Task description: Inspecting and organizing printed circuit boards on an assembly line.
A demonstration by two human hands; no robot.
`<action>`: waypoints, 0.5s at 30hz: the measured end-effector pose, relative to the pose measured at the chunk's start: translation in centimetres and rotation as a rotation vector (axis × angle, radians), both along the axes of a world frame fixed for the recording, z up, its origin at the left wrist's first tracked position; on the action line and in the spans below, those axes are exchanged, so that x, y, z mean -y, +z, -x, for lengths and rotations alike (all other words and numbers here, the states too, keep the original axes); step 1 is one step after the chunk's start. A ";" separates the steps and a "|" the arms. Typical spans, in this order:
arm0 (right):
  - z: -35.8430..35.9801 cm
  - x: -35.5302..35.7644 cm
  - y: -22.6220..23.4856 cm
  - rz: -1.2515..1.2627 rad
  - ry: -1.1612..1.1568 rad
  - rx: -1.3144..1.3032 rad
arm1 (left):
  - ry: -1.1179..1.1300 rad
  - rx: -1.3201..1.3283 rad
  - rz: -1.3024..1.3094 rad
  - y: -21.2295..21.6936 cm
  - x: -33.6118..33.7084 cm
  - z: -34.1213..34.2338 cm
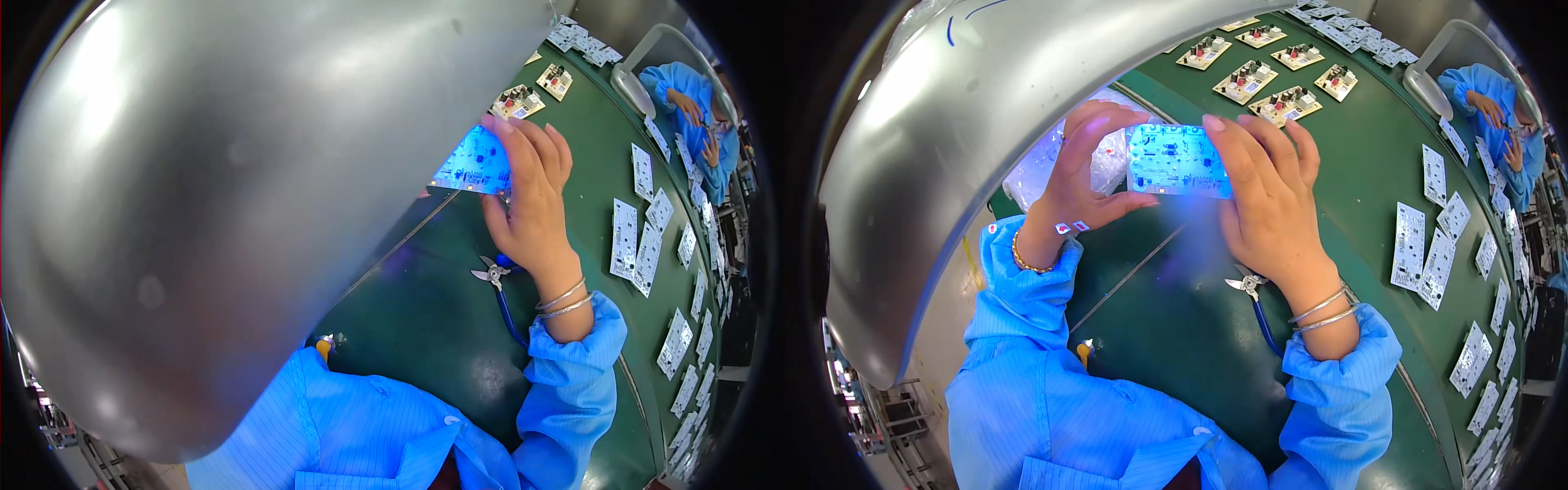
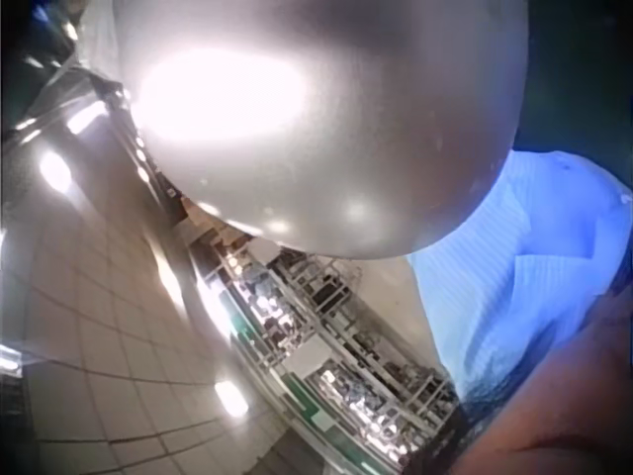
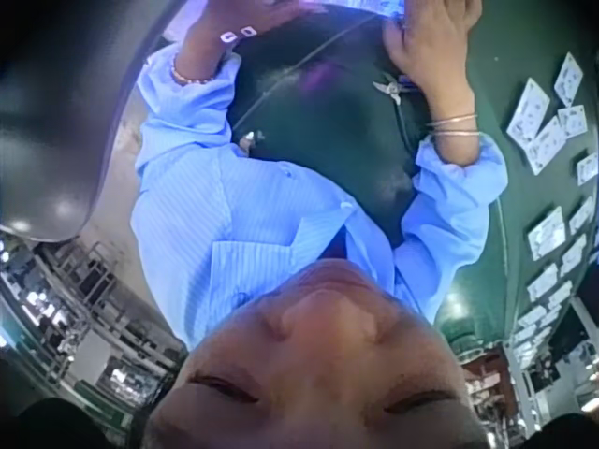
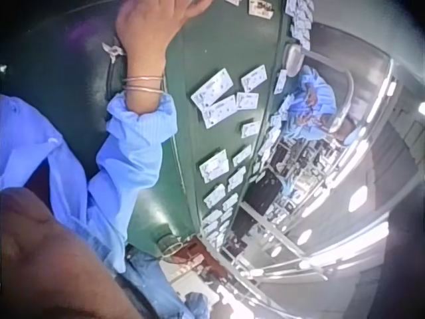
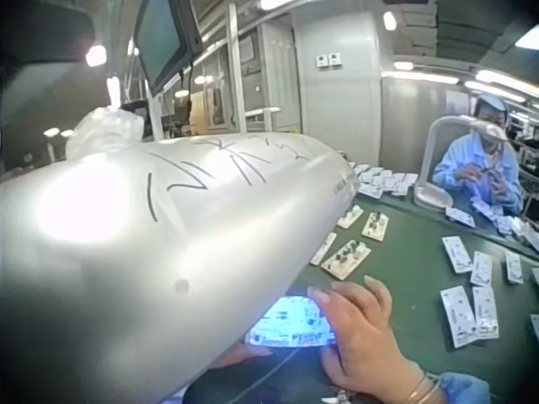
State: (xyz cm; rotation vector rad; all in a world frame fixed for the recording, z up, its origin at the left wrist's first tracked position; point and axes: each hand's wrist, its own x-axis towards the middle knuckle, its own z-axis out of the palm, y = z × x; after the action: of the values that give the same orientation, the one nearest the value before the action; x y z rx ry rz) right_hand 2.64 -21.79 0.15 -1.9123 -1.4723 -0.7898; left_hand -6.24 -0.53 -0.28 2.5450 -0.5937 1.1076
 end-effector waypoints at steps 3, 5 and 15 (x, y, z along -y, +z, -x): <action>0.1 0.1 0.2 -0.065 -0.060 -0.011 | -0.116 0.190 -0.212 0.3 -0.9 0.1; -0.2 0.2 0.0 -0.107 -0.041 -0.019 | -0.160 0.338 -0.268 0.4 -0.8 0.2; -1.5 1.4 -2.0 0.019 -0.176 -0.115 | -0.100 0.769 -0.513 1.6 0.6 2.2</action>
State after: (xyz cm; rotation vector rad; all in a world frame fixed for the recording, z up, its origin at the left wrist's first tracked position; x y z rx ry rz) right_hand 4.18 -23.19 -1.86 -2.0867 -1.2597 -0.7322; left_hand -8.46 -1.11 1.37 2.3432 -1.3125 2.1293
